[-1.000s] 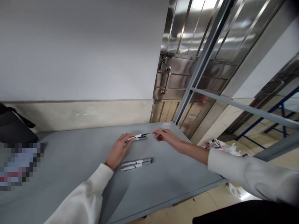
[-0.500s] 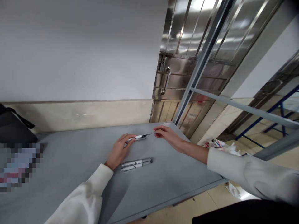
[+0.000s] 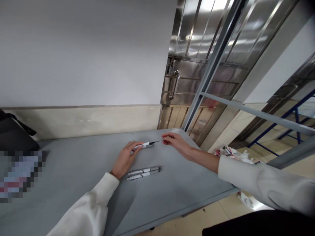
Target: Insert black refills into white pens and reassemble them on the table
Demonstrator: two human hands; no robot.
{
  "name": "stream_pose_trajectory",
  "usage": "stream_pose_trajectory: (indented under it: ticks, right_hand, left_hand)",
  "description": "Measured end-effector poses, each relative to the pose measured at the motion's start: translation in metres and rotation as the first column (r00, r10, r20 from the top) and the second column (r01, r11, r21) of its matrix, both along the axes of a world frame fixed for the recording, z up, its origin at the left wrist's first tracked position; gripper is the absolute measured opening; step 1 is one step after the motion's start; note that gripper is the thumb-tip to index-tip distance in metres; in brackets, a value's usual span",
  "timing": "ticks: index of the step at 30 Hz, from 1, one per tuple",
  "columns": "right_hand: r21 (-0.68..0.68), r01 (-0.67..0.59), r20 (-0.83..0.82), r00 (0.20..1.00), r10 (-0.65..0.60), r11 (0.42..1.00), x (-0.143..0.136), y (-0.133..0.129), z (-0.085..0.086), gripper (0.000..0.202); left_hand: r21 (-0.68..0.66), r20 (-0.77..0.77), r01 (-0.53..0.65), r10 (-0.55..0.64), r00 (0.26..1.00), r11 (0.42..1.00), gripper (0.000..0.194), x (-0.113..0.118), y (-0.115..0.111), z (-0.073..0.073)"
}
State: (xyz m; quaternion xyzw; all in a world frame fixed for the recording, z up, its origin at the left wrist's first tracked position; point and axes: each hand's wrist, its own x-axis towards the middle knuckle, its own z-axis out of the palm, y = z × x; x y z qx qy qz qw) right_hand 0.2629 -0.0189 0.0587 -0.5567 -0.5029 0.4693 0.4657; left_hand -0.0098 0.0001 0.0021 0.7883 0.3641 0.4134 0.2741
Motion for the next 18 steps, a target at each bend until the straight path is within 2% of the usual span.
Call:
stream_pose_trajectory:
  ticks: [7, 18]
  right_hand:
    - [-0.044, -0.058, -0.012, 0.998, 0.057, 0.997, -0.010, -0.007, 0.010, 0.010]
    - [-0.027, -0.185, 0.164, 0.969, 0.187, 0.982, -0.031, -0.012, 0.018, 0.012]
  left_hand:
    - [0.013, 0.004, 0.014, -0.014, 1.000, 1.000, 0.027, 0.001, 0.000, -0.001]
    - [0.021, 0.009, 0.073, -0.073, 0.997, 0.997, 0.028, 0.003, -0.003, 0.001]
